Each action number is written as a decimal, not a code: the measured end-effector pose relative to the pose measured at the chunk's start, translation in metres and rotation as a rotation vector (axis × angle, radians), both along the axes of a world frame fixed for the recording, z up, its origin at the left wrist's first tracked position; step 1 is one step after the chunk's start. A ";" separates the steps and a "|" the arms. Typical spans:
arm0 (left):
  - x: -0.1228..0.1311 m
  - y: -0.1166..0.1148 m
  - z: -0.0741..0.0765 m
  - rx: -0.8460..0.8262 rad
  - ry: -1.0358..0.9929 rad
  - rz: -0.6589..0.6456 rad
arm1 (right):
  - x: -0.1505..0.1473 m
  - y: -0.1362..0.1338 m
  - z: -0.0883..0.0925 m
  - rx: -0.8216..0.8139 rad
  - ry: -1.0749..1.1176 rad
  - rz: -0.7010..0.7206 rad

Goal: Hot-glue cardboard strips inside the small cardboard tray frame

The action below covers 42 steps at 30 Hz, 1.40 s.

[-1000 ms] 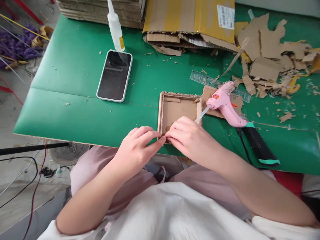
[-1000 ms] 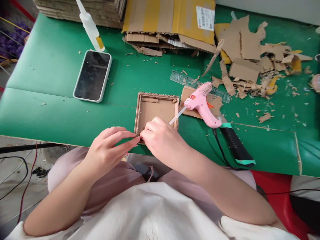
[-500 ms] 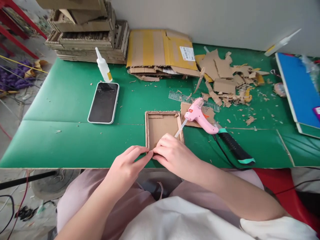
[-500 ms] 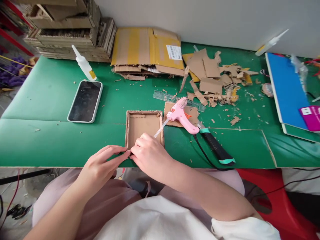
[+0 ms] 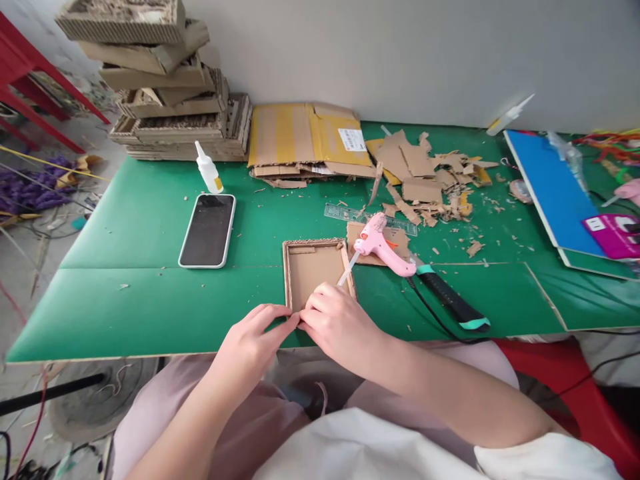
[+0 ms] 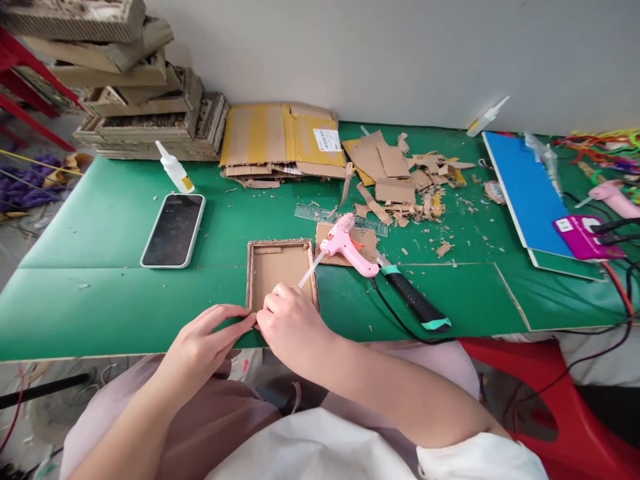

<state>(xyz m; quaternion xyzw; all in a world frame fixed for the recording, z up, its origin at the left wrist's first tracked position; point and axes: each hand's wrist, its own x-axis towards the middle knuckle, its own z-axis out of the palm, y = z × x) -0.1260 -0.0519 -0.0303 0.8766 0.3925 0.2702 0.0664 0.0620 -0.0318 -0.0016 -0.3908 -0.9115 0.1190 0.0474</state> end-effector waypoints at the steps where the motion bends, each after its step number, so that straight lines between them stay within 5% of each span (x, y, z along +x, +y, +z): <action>1: 0.000 0.001 0.001 -0.008 0.005 -0.009 | 0.002 -0.001 0.005 0.050 -0.014 -0.005; 6: -0.001 0.002 0.006 0.005 -0.030 -0.018 | 0.048 0.012 0.026 0.328 0.103 -0.221; 11: -0.005 0.000 0.010 0.016 -0.069 0.017 | 0.108 0.034 0.012 0.446 -0.057 -0.621; 15: -0.006 0.003 0.003 0.003 0.036 0.029 | 0.110 0.037 -0.007 0.275 -0.174 -0.663; 21: 0.005 0.016 -0.009 -0.192 0.167 0.133 | 0.100 0.041 -0.021 0.264 -0.132 -0.721; 28: 0.015 0.030 0.005 -0.337 0.126 0.174 | 0.115 0.019 -0.006 0.364 -0.001 -0.744; 36: 0.021 0.038 -0.004 -0.296 0.111 0.200 | 0.235 -0.022 0.026 0.672 0.036 -1.117; 42: 0.023 0.037 0.000 -0.347 0.113 0.222 | 0.296 -0.045 0.007 0.538 -0.063 -1.323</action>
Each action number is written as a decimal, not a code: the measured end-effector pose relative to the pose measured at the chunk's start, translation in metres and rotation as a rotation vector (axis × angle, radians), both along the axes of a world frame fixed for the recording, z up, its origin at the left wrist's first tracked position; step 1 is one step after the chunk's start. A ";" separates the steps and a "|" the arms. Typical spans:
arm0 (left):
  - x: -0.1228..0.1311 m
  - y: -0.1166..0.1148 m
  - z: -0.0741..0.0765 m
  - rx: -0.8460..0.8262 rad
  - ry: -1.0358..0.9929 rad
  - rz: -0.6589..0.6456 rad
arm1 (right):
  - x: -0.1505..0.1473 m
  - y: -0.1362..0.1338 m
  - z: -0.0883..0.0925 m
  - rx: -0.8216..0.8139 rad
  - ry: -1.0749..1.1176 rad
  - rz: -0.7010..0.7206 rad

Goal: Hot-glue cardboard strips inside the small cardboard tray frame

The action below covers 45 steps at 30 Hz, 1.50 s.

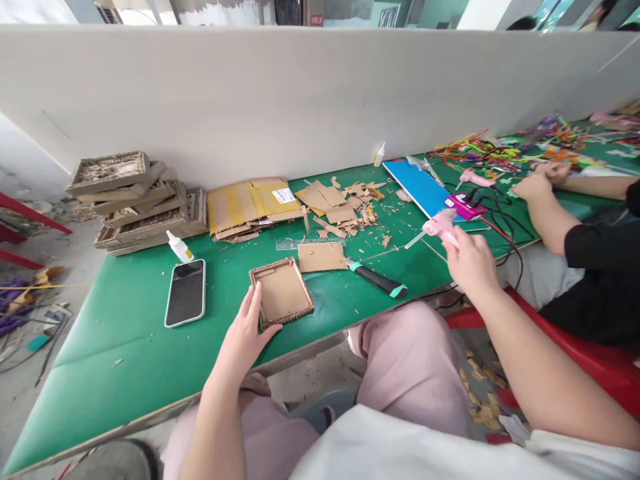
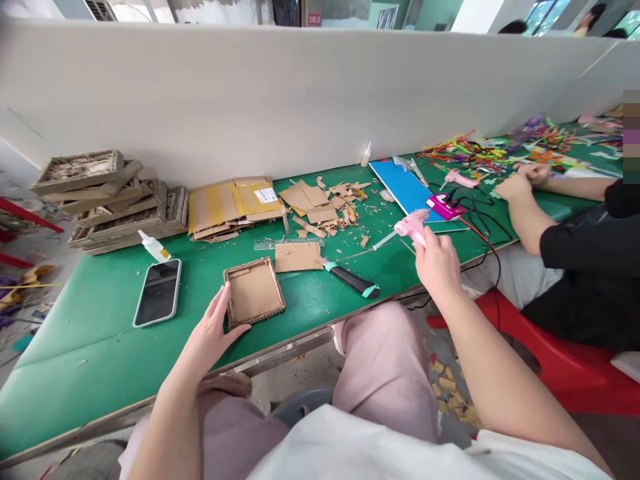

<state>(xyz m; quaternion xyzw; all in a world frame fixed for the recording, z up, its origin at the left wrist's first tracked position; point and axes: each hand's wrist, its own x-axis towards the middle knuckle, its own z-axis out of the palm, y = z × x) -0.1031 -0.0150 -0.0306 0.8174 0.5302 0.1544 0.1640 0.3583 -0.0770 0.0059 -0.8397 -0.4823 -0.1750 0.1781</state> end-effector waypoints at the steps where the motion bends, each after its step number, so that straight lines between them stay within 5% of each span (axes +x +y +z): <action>1: 0.001 -0.001 0.002 -0.016 -0.003 -0.003 | 0.001 0.000 -0.006 -0.029 0.013 -0.022; 11: 0.017 0.002 0.019 -0.093 -0.094 0.228 | -0.025 0.020 -0.053 -0.118 0.055 -0.057; 23: 0.038 -0.004 0.021 0.021 0.051 0.345 | -0.041 0.016 -0.053 -0.142 0.087 -0.017; 31: 0.035 0.022 0.038 -0.114 0.194 0.446 | -0.046 0.006 -0.056 -0.004 0.152 0.022; 36: 0.036 0.034 0.049 -0.137 0.293 0.409 | -0.050 -0.002 -0.047 0.227 0.140 0.175; 40: 0.030 0.048 0.055 -0.140 0.356 0.364 | -0.073 0.018 -0.030 0.344 0.147 0.353; 45: 0.024 0.075 0.053 -0.137 0.366 0.269 | -0.115 0.081 -0.011 0.104 0.189 0.667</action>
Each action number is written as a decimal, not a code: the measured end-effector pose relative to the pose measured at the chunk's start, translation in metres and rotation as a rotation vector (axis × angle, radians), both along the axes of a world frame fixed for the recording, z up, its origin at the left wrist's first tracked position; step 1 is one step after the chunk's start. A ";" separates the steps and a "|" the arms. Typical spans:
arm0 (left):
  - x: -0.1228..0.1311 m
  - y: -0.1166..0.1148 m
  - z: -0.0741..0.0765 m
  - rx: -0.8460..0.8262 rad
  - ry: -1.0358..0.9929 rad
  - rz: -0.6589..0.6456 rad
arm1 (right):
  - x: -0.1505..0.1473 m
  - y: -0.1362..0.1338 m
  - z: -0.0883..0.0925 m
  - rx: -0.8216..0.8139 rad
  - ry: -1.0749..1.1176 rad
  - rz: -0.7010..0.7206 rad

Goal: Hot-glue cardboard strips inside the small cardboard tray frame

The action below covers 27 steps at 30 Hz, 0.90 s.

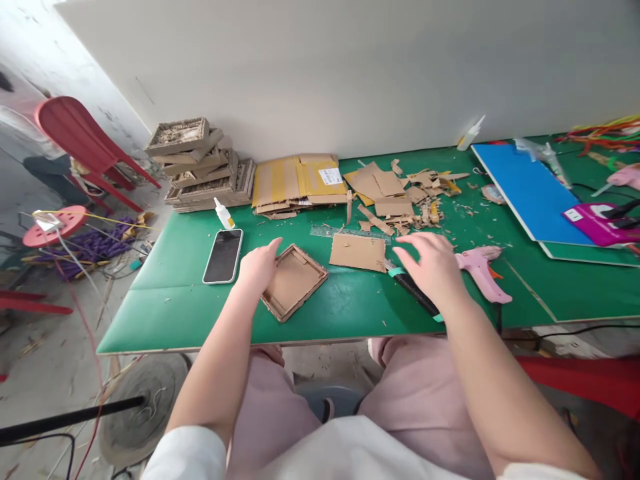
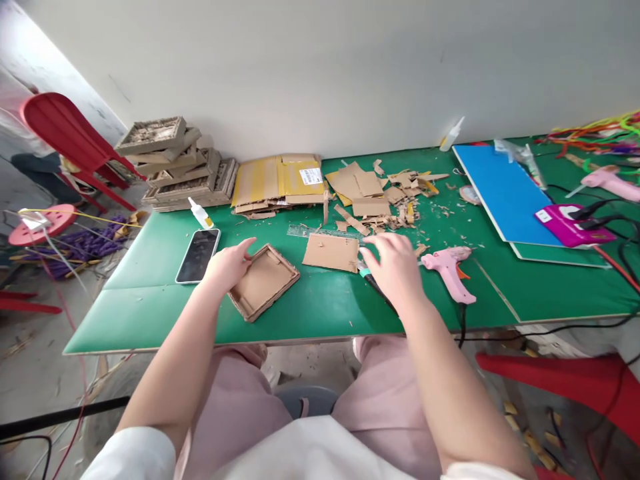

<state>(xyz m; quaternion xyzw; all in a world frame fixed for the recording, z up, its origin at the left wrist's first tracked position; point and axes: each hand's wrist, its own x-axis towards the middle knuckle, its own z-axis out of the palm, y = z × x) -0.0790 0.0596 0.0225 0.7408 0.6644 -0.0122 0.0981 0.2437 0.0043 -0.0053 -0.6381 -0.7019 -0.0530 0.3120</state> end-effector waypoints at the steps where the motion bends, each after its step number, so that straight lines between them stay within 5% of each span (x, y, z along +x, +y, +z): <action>1: 0.000 0.004 -0.001 -0.002 -0.012 -0.016 | -0.008 0.013 0.002 -0.090 -0.024 0.079; 6: 0.004 0.014 -0.001 -0.031 -0.129 -0.097 | -0.036 0.069 0.004 -0.392 -0.038 0.257; 10: -0.014 0.017 0.001 -0.008 -0.363 -0.104 | -0.051 0.119 0.006 -0.349 0.042 0.087; 14: -0.043 0.017 0.000 0.195 -0.503 0.084 | -0.067 0.157 0.003 -0.274 0.138 -0.115; 19: -0.046 0.009 -0.001 0.200 -0.524 0.101 | -0.076 0.171 -0.020 -0.183 0.270 -0.192; 27: -0.038 0.006 -0.004 0.134 -0.447 0.070 | -0.068 0.179 -0.038 -0.190 0.345 -0.082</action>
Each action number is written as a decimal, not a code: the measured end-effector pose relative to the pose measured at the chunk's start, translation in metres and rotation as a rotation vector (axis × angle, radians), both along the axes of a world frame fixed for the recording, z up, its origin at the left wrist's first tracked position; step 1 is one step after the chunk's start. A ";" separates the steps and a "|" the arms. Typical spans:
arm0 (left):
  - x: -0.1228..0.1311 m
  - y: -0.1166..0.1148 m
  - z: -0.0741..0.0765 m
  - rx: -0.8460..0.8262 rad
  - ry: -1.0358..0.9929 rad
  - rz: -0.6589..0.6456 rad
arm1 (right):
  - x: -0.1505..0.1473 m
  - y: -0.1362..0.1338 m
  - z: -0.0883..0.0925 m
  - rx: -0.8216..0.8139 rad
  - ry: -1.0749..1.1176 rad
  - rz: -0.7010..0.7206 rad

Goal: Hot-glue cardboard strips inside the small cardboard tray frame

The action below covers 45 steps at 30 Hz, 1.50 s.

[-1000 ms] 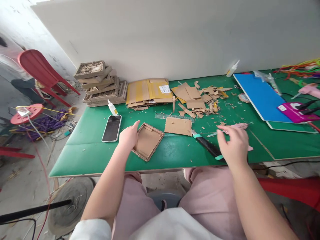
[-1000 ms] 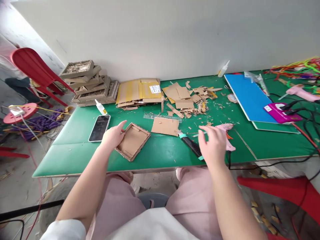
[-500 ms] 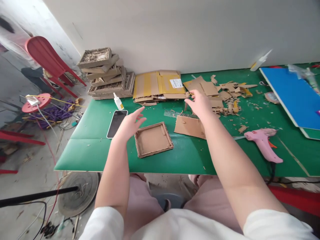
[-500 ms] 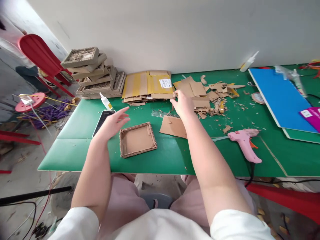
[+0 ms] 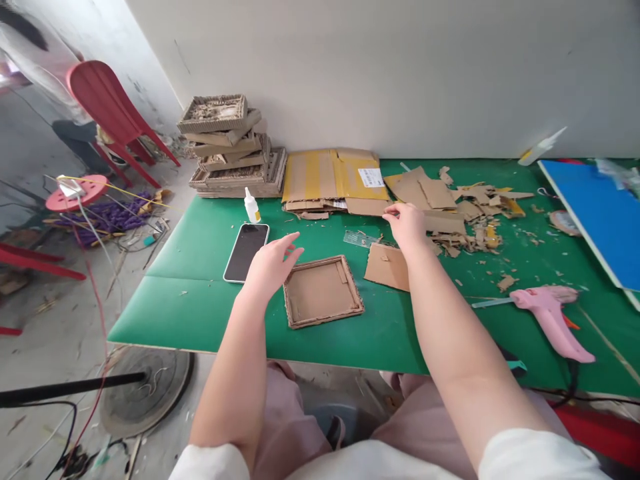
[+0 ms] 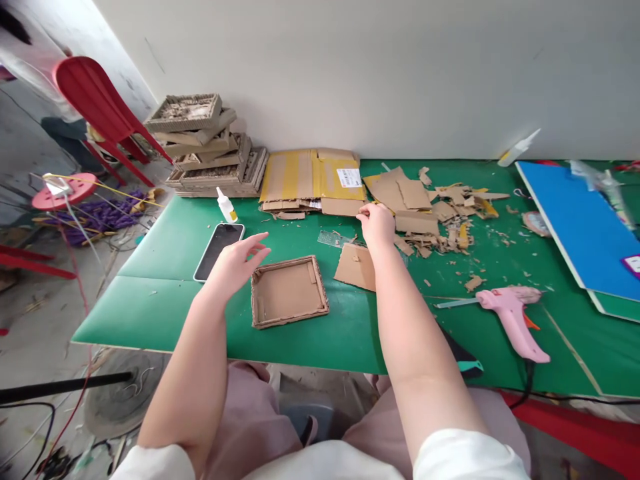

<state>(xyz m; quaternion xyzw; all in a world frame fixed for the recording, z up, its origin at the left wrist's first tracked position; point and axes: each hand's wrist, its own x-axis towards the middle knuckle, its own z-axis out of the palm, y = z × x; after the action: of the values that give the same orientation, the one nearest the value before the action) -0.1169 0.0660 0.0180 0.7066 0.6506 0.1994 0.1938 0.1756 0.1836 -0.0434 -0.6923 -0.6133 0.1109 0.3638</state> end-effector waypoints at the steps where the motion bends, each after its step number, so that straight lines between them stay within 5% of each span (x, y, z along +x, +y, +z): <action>1: -0.001 0.000 -0.001 -0.004 0.009 -0.003 | 0.002 0.000 0.000 -0.002 0.021 0.008; 9: -0.001 -0.004 0.001 0.036 -0.003 -0.011 | 0.005 -0.011 0.027 0.094 0.353 0.009; 20: 0.010 -0.002 0.000 0.104 -0.068 -0.036 | -0.080 -0.063 0.044 -0.003 0.718 0.425; 31: 0.002 -0.004 0.002 0.078 -0.141 -0.110 | -0.094 -0.079 0.023 -0.183 0.728 0.504; 38: -0.006 -0.010 -0.005 0.089 0.032 -0.122 | -0.098 -0.083 0.019 -0.224 0.692 0.541; 45: -0.012 -0.019 -0.009 0.046 0.148 -0.123 | -0.094 -0.086 0.024 -0.160 0.144 0.622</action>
<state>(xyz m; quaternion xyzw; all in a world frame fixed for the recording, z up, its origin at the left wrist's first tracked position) -0.1293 0.0466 0.0088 0.7622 0.6139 0.1494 0.1405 0.0812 0.0978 -0.0192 -0.4886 -0.7573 0.3132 0.2994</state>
